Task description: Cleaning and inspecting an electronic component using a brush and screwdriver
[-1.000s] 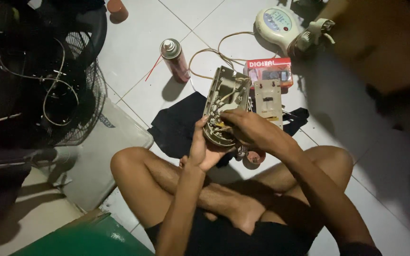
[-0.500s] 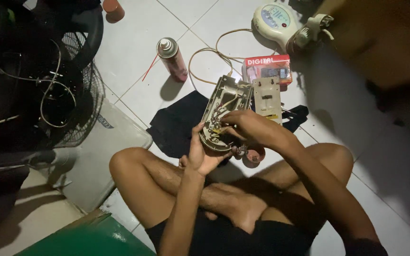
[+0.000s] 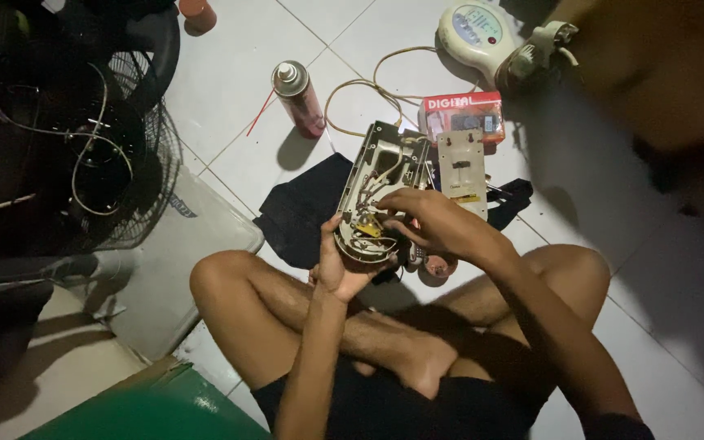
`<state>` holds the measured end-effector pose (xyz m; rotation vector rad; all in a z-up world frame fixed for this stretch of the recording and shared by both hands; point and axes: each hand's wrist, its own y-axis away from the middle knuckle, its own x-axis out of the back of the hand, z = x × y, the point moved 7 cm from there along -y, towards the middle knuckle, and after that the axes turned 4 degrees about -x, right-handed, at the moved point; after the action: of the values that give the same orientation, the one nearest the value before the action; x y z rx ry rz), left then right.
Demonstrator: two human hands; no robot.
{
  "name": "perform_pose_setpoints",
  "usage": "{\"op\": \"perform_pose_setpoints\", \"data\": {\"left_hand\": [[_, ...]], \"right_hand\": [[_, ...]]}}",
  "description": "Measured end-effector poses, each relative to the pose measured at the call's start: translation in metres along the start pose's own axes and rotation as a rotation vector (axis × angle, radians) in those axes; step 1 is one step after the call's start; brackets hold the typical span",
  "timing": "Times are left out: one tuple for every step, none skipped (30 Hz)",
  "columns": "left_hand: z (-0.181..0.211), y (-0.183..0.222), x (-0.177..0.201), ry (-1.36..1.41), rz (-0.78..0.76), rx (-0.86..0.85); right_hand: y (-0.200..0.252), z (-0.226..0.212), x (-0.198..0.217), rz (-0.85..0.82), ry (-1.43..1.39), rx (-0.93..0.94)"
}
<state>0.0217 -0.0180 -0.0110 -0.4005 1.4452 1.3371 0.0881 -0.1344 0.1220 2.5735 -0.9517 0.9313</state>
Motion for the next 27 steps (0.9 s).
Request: {"op": "perform_pose_setpoints", "data": {"left_hand": [[-0.001,-0.001,0.0,0.01,-0.012,-0.012],[-0.001,-0.002,0.0,0.019,-0.024,-0.024],[-0.004,-0.004,0.005,0.018,-0.025,-0.024],[-0.004,-0.007,0.01,0.01,-0.012,-0.067],[-0.005,-0.009,0.015,0.002,0.0,-0.109],[-0.006,-0.008,0.012,0.001,-0.001,-0.109],[-0.007,-0.007,0.01,-0.033,-0.005,-0.107],[-0.008,-0.006,0.007,-0.067,-0.01,-0.105],[-0.01,-0.01,0.017,-0.065,-0.009,-0.105],[-0.012,-0.014,0.027,-0.083,-0.008,-0.117],[-0.014,-0.018,0.037,-0.103,-0.008,-0.13],[-0.015,-0.019,0.041,-0.102,-0.008,-0.131],[-0.017,-0.02,0.043,-0.097,-0.027,-0.124],[-0.02,-0.022,0.045,-0.091,-0.046,-0.117],[-0.02,-0.024,0.047,-0.091,-0.047,-0.119],[-0.02,-0.027,0.05,-0.107,-0.045,-0.124],[-0.022,-0.029,0.053,-0.122,-0.042,-0.126],[-0.024,-0.029,0.057,-0.121,-0.043,-0.125],[-0.025,-0.031,0.061,-0.157,-0.032,-0.14],[-0.026,-0.034,0.065,-0.193,-0.02,-0.154],[-0.029,-0.04,0.076,-0.191,-0.02,-0.151],[-0.03,-0.046,0.086,-0.262,-0.018,-0.183],[-0.03,-0.052,0.096,-0.332,-0.015,-0.217],[-0.031,-0.053,0.095,-0.329,-0.014,-0.216],[-0.029,-0.052,0.092,-0.496,-0.017,-0.288],[-0.027,-0.052,0.089,-0.663,-0.02,-0.358],[-0.029,-0.047,0.081,-0.664,-0.016,-0.355]], "right_hand": [[-0.001,0.002,-0.002,-0.02,-0.004,-0.027],[-0.002,0.003,-0.004,-0.039,-0.009,-0.055],[-0.004,-0.003,-0.002,-0.038,-0.008,-0.054],[-0.005,-0.005,-0.002,-0.072,0.009,-0.112],[-0.005,-0.007,-0.001,-0.106,0.026,-0.172],[-0.004,0.0,-0.005,-0.105,0.027,-0.172],[-0.004,0.006,-0.009,-0.094,0.048,-0.172],[-0.003,0.012,-0.012,-0.083,0.068,-0.172],[-0.002,0.018,-0.017,-0.085,0.068,-0.173],[-0.002,0.022,-0.018,-0.053,0.048,-0.166],[-0.002,0.027,-0.02,-0.02,0.029,-0.158],[0.0,0.037,-0.03,-0.021,0.029,-0.158],[0.002,0.049,-0.037,0.01,0.027,-0.204],[0.004,0.062,-0.045,0.041,0.025,-0.25],[0.004,0.068,-0.053,0.04,0.027,-0.249],[0.005,0.075,-0.058,0.091,0.027,-0.276],[0.007,0.083,-0.063,0.142,0.028,-0.307],[0.01,0.085,-0.07,0.141,0.029,-0.309],[0.013,0.088,-0.072,0.199,-0.009,-0.301],[0.017,0.091,-0.075,0.256,-0.048,-0.293],[0.019,0.094,-0.081,0.255,-0.047,-0.297],[0.022,0.098,-0.082,0.318,-0.042,-0.313],[0.024,0.101,-0.084,0.378,-0.038,-0.326],[0.027,0.108,-0.09,0.375,-0.037,-0.328],[0.031,0.116,-0.098,0.363,-0.083,-0.341],[0.035,0.126,-0.106,0.351,-0.13,-0.355],[0.037,0.121,-0.107,0.35,-0.134,-0.358]]}}
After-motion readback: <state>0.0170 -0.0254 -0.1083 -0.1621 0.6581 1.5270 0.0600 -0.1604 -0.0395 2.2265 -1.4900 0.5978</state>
